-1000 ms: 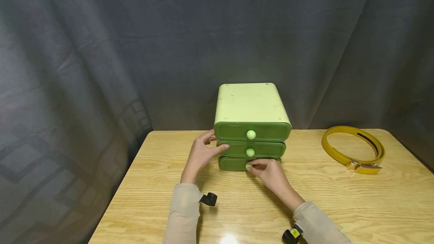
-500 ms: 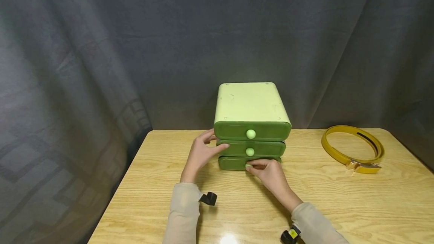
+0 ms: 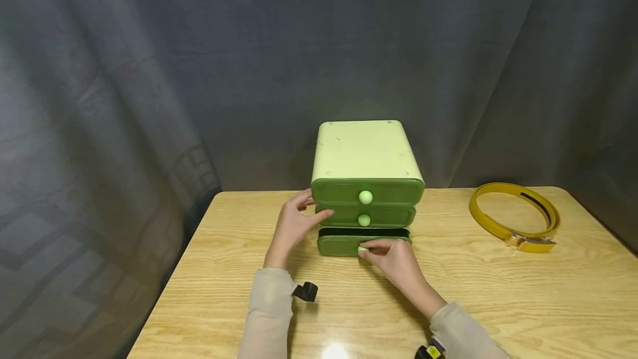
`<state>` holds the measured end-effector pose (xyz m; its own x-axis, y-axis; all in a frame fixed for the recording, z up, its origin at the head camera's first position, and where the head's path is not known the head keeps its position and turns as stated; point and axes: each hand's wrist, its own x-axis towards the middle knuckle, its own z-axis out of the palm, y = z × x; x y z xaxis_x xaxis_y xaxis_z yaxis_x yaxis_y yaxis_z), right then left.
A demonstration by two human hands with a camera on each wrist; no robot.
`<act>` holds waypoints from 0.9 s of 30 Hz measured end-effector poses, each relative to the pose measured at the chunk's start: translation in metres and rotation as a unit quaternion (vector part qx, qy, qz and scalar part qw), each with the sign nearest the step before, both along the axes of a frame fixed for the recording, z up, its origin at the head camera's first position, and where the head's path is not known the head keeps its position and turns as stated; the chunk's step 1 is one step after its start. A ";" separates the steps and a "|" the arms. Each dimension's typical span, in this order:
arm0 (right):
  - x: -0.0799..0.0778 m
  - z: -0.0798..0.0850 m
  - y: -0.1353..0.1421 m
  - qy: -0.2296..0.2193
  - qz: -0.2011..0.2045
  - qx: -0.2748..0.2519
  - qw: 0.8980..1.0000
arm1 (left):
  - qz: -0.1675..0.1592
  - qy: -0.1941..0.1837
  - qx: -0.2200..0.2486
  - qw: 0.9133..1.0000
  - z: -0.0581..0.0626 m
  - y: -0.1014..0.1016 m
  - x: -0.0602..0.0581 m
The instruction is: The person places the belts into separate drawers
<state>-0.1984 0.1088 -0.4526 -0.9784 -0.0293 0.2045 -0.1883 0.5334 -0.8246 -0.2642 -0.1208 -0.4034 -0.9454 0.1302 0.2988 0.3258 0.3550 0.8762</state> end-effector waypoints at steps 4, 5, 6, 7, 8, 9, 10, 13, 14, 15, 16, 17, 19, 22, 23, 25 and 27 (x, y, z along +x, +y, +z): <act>0.002 0.001 0.000 0.001 0.004 0.003 1.000 | -0.003 0.001 0.003 1.000 -0.001 0.000 -0.001; 0.002 0.001 0.001 0.002 0.005 0.002 1.000 | -0.003 0.000 0.004 1.000 -0.001 0.000 -0.001; 0.003 0.001 0.001 0.002 0.007 0.002 1.000 | -0.004 0.000 0.004 1.000 -0.001 -0.001 -0.001; 0.003 0.001 0.001 0.002 0.008 0.000 1.000 | -0.004 -0.001 0.004 1.000 0.000 -0.001 -0.001; 0.004 0.001 0.002 0.001 0.010 -0.001 1.000 | -0.004 -0.002 0.003 1.000 0.000 0.000 -0.001; 0.004 0.001 0.002 0.000 0.012 -0.002 1.000 | -0.005 -0.003 0.002 1.000 0.000 0.000 -0.001; 0.005 0.002 0.002 -0.001 0.015 -0.003 1.000 | -0.005 -0.004 0.001 1.000 0.000 0.000 -0.001; 0.007 0.002 0.003 -0.004 0.021 -0.003 1.000 | -0.006 -0.007 -0.001 1.000 0.001 0.000 -0.001; 0.008 0.002 0.003 -0.005 0.022 -0.002 1.000 | -0.007 -0.008 -0.002 1.000 0.001 0.000 -0.001; 0.008 0.002 0.003 -0.006 0.024 -0.002 1.000 | -0.007 -0.009 -0.002 1.000 0.001 0.000 -0.001; 0.009 0.002 0.003 -0.008 0.025 -0.003 1.000 | -0.008 -0.010 -0.003 1.000 0.001 0.000 -0.001; 0.009 0.002 0.003 -0.009 0.026 -0.003 1.000 | -0.009 -0.011 -0.003 1.000 0.001 -0.001 -0.001; 0.010 0.002 0.004 -0.011 0.028 -0.004 1.000 | -0.011 -0.012 -0.005 1.000 0.001 -0.001 -0.001; 0.011 0.003 0.004 -0.010 0.032 -0.005 0.999 | -0.015 -0.013 -0.007 1.000 0.000 -0.002 -0.002; 0.012 0.003 0.005 -0.008 0.035 -0.005 0.999 | -0.017 -0.013 -0.008 1.000 0.000 -0.002 -0.002; 0.012 0.003 0.005 -0.004 0.041 -0.004 0.999 | -0.020 -0.013 -0.006 1.000 0.000 -0.003 -0.002; 0.013 0.003 0.005 0.000 0.048 -0.002 0.999 | -0.021 -0.015 -0.005 1.000 -0.001 -0.003 -0.003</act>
<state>-0.1852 0.1139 -0.4494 -0.9711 -0.1222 0.2052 -0.2388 0.5096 -0.8266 -0.2669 -0.1240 -0.4042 -0.9475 0.1740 0.2683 0.3142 0.3508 0.8822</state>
